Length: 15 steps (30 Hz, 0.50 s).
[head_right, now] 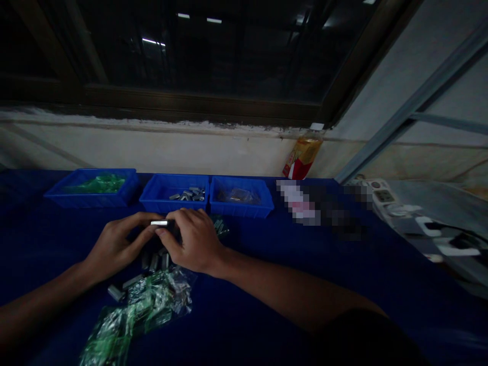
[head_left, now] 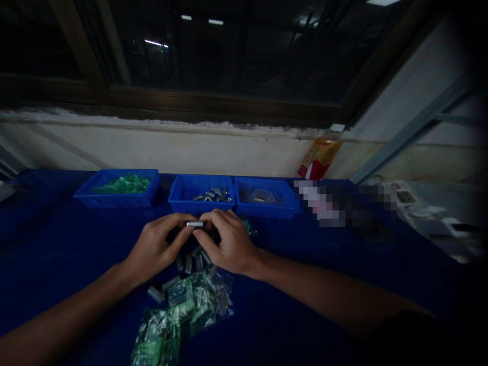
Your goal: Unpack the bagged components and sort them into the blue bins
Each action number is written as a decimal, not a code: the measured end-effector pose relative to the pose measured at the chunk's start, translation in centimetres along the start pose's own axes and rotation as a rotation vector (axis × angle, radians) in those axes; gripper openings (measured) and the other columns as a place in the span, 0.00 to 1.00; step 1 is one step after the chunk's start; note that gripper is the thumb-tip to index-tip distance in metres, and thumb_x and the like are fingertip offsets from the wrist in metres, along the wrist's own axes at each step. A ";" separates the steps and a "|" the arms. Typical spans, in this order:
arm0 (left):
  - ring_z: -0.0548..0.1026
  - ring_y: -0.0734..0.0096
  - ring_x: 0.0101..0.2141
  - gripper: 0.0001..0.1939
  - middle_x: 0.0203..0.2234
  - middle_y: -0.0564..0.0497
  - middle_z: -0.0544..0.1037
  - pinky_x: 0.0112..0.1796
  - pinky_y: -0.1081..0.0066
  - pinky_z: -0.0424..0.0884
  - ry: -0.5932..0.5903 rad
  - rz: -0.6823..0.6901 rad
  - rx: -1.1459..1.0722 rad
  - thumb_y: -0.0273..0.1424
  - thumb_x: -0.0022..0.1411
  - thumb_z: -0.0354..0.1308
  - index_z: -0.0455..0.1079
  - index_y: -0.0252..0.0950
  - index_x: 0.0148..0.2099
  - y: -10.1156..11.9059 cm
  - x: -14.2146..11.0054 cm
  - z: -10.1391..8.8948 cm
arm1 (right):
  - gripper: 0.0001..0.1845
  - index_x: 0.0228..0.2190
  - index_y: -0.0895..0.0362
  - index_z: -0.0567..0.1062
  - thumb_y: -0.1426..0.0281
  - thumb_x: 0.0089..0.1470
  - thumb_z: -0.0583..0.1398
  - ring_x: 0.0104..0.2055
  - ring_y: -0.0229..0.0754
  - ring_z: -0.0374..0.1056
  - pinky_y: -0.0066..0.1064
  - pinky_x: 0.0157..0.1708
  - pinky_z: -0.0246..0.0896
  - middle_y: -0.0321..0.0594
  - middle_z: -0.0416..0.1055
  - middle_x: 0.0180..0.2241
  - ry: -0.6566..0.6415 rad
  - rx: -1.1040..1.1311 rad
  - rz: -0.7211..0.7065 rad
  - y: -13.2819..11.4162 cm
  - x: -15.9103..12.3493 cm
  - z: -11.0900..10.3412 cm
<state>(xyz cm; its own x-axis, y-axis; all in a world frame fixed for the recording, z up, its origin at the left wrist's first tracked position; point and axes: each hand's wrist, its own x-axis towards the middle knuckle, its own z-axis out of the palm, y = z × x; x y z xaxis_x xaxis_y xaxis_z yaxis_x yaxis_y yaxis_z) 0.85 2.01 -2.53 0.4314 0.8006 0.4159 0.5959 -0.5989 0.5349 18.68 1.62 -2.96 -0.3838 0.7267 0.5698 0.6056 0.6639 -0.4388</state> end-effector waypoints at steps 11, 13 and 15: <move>0.72 0.76 0.27 0.12 0.26 0.54 0.74 0.29 0.78 0.66 -0.018 -0.031 -0.072 0.36 0.62 0.47 0.66 0.34 0.42 0.0 -0.1 0.0 | 0.13 0.28 0.57 0.70 0.67 0.58 0.49 0.30 0.37 0.66 0.31 0.32 0.53 0.37 0.72 0.25 0.019 -0.078 -0.027 0.0 -0.1 0.2; 0.72 0.76 0.28 0.13 0.28 0.54 0.74 0.30 0.78 0.67 0.010 0.006 -0.043 0.36 0.60 0.51 0.65 0.35 0.45 0.0 -0.1 0.1 | 0.14 0.27 0.57 0.70 0.67 0.58 0.48 0.29 0.36 0.66 0.31 0.32 0.53 0.36 0.72 0.25 -0.001 -0.084 -0.020 0.1 -0.1 0.3; 0.72 0.76 0.28 0.11 0.28 0.53 0.74 0.31 0.77 0.67 0.022 0.048 -0.007 0.35 0.60 0.51 0.66 0.35 0.43 0.1 -0.1 0.2 | 0.16 0.25 0.57 0.69 0.67 0.59 0.47 0.28 0.36 0.66 0.31 0.31 0.52 0.36 0.71 0.23 -0.017 -0.085 -0.013 0.2 -0.1 0.3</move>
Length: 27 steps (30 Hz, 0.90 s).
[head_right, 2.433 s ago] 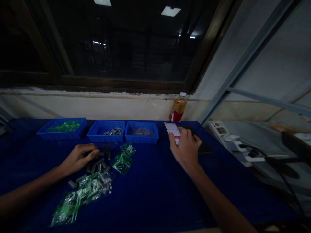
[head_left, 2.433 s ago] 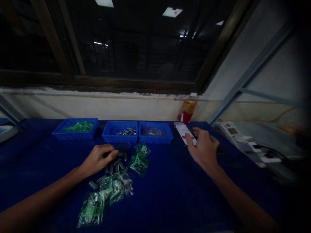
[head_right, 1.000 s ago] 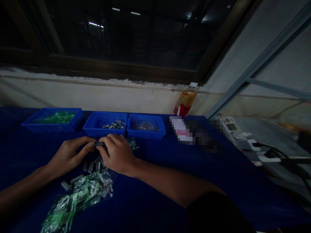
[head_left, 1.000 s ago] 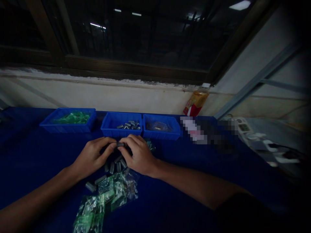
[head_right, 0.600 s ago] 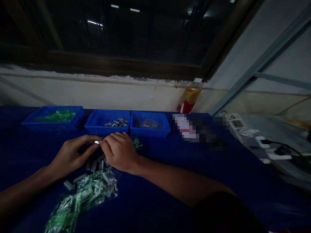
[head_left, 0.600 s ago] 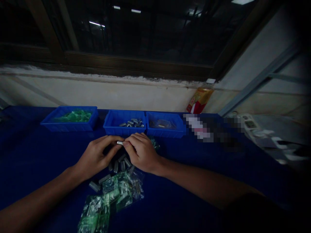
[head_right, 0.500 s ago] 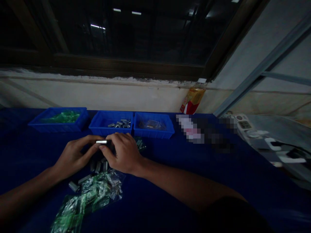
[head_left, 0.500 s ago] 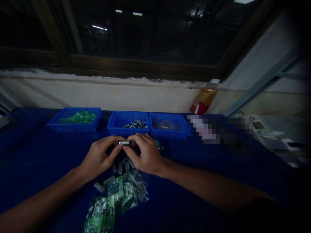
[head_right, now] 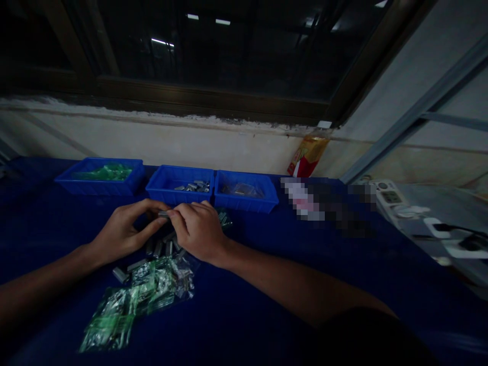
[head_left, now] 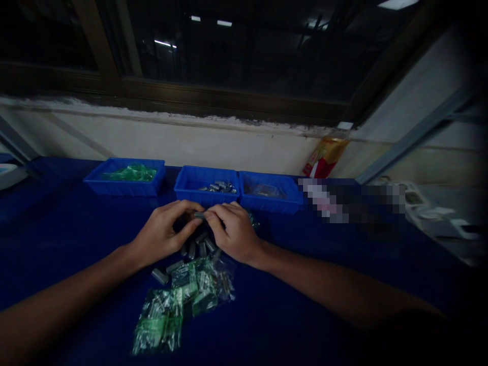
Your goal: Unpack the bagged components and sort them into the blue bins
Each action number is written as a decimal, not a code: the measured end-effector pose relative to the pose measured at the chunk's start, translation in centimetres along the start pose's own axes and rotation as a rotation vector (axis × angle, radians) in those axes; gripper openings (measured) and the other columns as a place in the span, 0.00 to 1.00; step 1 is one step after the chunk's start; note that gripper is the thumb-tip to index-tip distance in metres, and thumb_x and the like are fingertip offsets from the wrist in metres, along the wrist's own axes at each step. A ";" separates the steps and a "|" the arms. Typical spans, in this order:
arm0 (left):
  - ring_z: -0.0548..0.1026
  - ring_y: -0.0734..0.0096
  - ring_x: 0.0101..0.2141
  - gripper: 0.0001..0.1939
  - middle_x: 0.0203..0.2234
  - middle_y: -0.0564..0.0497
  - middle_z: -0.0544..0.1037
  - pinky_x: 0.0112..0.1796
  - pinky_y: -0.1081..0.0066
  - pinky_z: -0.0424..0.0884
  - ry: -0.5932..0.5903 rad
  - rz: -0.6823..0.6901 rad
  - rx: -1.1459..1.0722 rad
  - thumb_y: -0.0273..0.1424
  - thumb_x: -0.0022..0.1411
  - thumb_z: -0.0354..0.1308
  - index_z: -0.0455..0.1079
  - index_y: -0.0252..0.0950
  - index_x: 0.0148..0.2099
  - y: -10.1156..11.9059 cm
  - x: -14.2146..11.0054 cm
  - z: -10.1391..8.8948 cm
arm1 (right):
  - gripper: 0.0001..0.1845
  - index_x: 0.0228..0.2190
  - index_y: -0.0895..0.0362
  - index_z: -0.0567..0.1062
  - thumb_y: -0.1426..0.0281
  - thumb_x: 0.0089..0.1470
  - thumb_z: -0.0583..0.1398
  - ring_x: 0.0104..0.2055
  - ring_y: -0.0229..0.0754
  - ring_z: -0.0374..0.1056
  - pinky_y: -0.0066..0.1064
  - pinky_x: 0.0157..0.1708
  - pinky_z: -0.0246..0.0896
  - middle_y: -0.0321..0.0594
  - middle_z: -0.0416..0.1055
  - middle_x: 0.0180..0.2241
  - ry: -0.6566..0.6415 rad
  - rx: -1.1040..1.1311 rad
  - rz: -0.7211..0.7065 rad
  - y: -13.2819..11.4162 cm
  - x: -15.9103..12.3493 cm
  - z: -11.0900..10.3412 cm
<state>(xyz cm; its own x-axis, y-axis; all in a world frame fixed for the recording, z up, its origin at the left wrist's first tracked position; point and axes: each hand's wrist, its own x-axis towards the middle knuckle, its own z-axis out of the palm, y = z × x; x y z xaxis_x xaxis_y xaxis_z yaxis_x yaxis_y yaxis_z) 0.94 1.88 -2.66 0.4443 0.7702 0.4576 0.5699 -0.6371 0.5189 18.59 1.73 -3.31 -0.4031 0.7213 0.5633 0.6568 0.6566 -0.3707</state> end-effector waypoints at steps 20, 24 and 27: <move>0.71 0.75 0.26 0.12 0.25 0.53 0.73 0.28 0.77 0.65 -0.039 -0.007 -0.122 0.36 0.62 0.48 0.66 0.33 0.39 0.2 0.3 -0.2 | 0.11 0.23 0.57 0.65 0.68 0.55 0.50 0.28 0.35 0.61 0.31 0.30 0.51 0.35 0.65 0.23 0.037 -0.005 -0.061 -0.3 -0.2 -0.2; 0.71 0.75 0.30 0.09 0.29 0.52 0.73 0.32 0.75 0.66 0.005 0.094 -0.125 0.32 0.60 0.51 0.65 0.33 0.41 0.0 0.2 0.1 | 0.13 0.23 0.57 0.65 0.68 0.57 0.48 0.28 0.36 0.62 0.31 0.31 0.52 0.35 0.65 0.23 0.038 0.014 -0.041 -0.1 -0.3 -0.3; 0.71 0.74 0.31 0.09 0.30 0.51 0.74 0.33 0.74 0.66 0.025 0.069 -0.103 0.32 0.61 0.49 0.66 0.33 0.41 0.0 0.2 0.2 | 0.08 0.32 0.57 0.67 0.67 0.55 0.51 0.29 0.36 0.64 0.32 0.33 0.55 0.35 0.67 0.26 0.088 0.055 -0.023 -0.1 -0.4 -0.2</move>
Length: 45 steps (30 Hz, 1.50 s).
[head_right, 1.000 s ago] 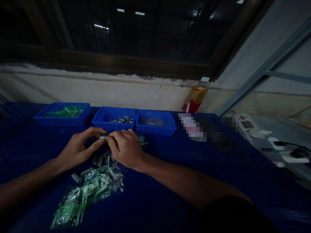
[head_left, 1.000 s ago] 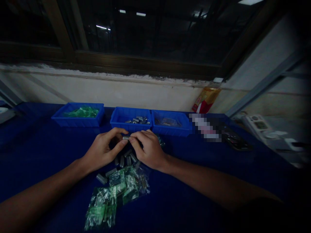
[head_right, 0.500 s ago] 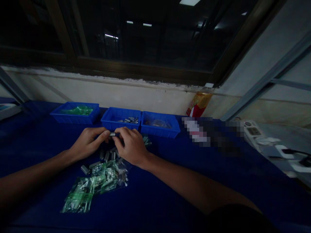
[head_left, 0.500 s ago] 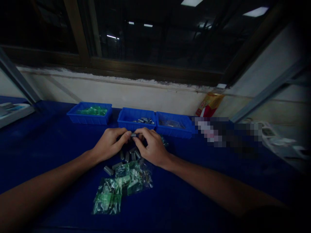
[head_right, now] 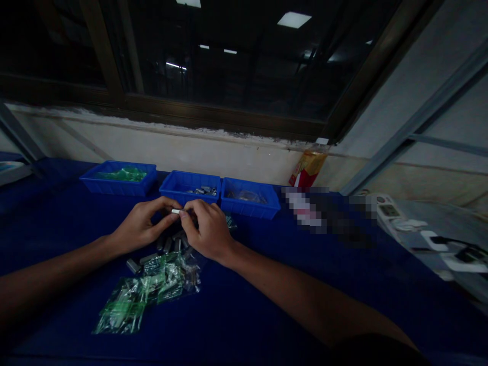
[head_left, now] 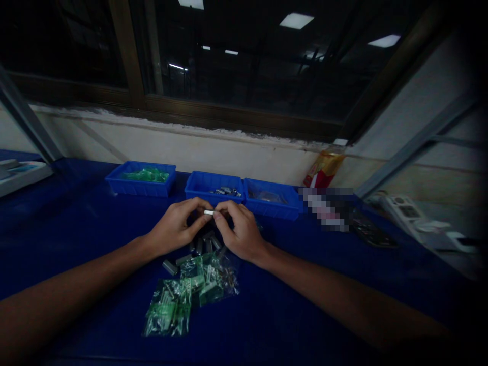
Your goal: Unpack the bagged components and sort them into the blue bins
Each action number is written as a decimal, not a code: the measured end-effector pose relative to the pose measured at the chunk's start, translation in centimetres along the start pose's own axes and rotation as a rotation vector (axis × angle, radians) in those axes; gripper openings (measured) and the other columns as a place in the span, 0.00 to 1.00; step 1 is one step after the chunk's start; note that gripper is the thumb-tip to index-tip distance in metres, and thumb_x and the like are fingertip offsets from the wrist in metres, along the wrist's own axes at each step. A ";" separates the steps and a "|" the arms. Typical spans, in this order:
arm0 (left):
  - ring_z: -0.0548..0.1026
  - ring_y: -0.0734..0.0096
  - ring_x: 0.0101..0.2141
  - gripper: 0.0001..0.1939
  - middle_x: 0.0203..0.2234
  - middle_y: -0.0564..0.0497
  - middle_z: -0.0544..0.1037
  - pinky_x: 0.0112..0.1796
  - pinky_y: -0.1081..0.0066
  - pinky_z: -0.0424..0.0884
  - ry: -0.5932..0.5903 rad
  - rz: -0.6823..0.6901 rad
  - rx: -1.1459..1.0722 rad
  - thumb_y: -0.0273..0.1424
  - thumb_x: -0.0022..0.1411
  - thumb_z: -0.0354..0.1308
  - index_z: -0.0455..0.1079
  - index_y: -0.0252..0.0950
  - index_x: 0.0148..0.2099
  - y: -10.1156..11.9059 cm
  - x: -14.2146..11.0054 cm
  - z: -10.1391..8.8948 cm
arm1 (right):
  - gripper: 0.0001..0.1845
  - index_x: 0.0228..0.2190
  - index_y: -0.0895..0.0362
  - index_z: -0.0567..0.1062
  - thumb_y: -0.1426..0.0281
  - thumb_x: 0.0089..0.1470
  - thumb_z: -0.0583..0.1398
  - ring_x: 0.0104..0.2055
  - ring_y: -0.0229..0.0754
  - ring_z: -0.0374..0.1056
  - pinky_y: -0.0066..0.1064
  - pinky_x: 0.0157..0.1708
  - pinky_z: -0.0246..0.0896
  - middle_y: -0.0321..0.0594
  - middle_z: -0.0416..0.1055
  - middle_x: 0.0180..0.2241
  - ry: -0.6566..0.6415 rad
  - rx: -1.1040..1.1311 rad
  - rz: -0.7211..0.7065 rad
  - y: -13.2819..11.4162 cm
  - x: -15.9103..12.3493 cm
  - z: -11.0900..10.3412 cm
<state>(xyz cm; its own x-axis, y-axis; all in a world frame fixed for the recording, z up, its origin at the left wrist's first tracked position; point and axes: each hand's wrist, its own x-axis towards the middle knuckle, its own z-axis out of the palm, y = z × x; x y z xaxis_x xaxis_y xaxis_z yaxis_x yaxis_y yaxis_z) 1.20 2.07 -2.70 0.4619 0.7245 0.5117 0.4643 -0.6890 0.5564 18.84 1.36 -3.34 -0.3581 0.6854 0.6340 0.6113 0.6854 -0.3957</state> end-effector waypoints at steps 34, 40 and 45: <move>0.70 0.67 0.36 0.08 0.34 0.50 0.71 0.37 0.69 0.64 -0.374 0.020 0.417 0.35 0.59 0.50 0.67 0.38 0.38 -2.0 0.7 -1.9 | 0.15 0.41 0.56 0.71 0.70 0.53 0.52 0.42 0.48 0.61 0.39 0.40 0.55 0.44 0.69 0.37 0.009 -0.492 0.032 3.4 1.0 -4.2; 0.69 0.67 0.36 0.09 0.34 0.49 0.70 0.38 0.67 0.64 -0.372 0.043 0.417 0.34 0.60 0.49 0.66 0.36 0.38 -2.1 0.7 -1.7 | 0.19 0.45 0.54 0.69 0.65 0.51 0.54 0.44 0.50 0.58 0.40 0.38 0.53 0.45 0.65 0.41 -0.080 -0.582 0.028 3.4 0.9 -3.4; 0.68 0.67 0.37 0.08 0.34 0.48 0.70 0.40 0.68 0.64 -0.383 0.053 0.417 0.33 0.61 0.48 0.66 0.36 0.38 -2.1 0.7 -1.7 | 0.15 0.41 0.53 0.69 0.66 0.50 0.54 0.46 0.50 0.57 0.41 0.38 0.53 0.44 0.63 0.42 -0.126 -0.606 0.035 4.0 1.5 -3.3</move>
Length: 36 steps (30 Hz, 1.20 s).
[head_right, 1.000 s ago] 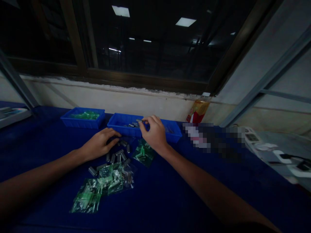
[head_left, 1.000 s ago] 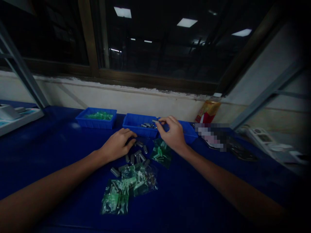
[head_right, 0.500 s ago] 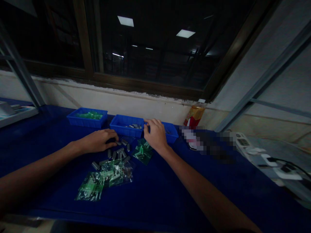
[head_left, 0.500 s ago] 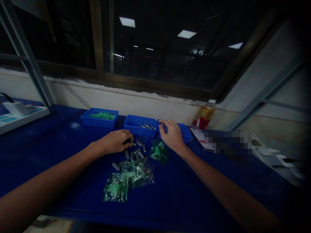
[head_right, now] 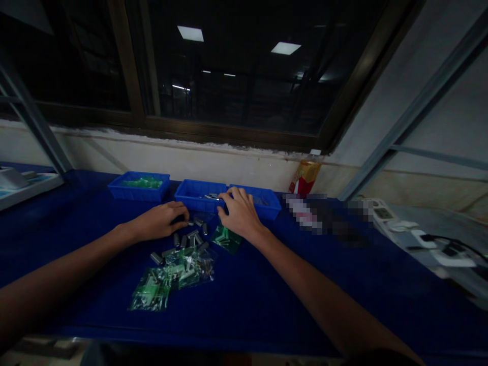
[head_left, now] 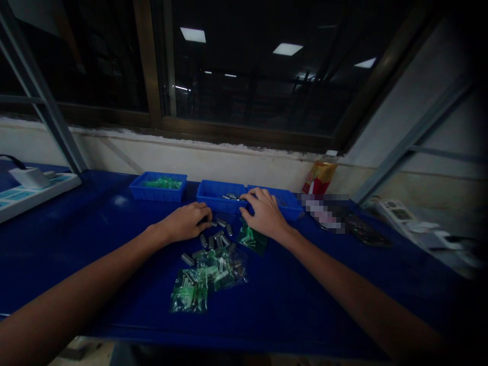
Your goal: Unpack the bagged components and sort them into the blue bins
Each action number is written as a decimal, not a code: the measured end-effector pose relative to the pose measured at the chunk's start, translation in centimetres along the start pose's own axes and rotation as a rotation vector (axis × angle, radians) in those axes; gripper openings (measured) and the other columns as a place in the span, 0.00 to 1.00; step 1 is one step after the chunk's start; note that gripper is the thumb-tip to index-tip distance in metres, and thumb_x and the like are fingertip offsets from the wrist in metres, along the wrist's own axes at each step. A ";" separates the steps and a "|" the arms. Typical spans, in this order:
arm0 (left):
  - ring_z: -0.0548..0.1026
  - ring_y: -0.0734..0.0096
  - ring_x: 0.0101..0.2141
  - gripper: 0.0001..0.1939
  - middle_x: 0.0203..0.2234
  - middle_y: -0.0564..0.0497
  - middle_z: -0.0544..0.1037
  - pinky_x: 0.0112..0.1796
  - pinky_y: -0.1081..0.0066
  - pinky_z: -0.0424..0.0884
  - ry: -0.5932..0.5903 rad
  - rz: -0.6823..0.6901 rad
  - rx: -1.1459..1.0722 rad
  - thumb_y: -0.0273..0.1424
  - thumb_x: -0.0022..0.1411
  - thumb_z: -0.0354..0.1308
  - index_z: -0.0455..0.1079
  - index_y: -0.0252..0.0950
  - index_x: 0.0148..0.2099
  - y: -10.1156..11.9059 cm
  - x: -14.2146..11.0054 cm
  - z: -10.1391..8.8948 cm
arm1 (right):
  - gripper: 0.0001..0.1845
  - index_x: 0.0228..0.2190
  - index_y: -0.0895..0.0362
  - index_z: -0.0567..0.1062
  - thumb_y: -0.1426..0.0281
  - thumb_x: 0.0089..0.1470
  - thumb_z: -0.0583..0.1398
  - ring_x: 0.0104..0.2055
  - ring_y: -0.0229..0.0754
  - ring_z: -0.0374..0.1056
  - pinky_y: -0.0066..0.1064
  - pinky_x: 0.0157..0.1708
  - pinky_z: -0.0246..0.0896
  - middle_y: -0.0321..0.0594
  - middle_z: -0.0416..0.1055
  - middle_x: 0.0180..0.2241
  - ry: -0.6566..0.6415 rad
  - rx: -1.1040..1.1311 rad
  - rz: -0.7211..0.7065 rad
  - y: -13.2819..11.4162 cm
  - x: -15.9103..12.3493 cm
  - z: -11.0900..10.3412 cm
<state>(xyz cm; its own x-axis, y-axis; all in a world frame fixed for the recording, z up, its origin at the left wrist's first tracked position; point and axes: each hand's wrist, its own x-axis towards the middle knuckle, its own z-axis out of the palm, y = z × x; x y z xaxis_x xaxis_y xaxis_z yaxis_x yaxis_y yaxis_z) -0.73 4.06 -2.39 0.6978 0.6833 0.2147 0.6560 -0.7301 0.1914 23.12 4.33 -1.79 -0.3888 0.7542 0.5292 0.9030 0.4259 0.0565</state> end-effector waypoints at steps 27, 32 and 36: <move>0.68 0.67 0.38 0.08 0.34 0.48 0.69 0.41 0.68 0.63 0.007 0.027 -0.022 0.32 0.61 0.48 0.65 0.35 0.39 -0.2 0.1 0.2 | 0.15 0.34 0.54 0.71 0.60 0.44 0.59 0.50 0.56 0.54 0.47 0.39 0.58 0.48 0.61 0.46 -0.197 -0.046 -0.027 0.6 2.2 -0.1; 0.68 0.66 0.38 0.08 0.35 0.48 0.68 0.41 0.67 0.63 0.006 0.038 -0.022 0.33 0.61 0.48 0.65 0.35 0.39 -0.4 0.1 0.3 | 0.14 0.33 0.55 0.72 0.61 0.44 0.60 0.47 0.52 0.57 0.44 0.44 0.58 0.47 0.63 0.41 -0.168 0.028 -0.042 1.0 2.5 -0.4; 0.67 0.66 0.39 0.09 0.35 0.48 0.69 0.42 0.67 0.63 0.003 0.038 -0.015 0.33 0.61 0.48 0.65 0.36 0.40 -0.4 0.1 0.3 | 0.16 0.37 0.54 0.70 0.64 0.43 0.61 0.46 0.49 0.58 0.41 0.46 0.57 0.44 0.63 0.39 -0.138 0.087 -0.086 1.0 2.5 -0.8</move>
<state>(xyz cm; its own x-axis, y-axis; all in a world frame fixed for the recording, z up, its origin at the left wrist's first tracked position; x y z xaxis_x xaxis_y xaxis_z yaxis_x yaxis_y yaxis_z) -0.84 4.45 -2.76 0.7216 0.6549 0.2247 0.6246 -0.7558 0.1969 23.23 6.26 0.31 -0.4907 0.7719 0.4041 0.8484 0.5289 0.0199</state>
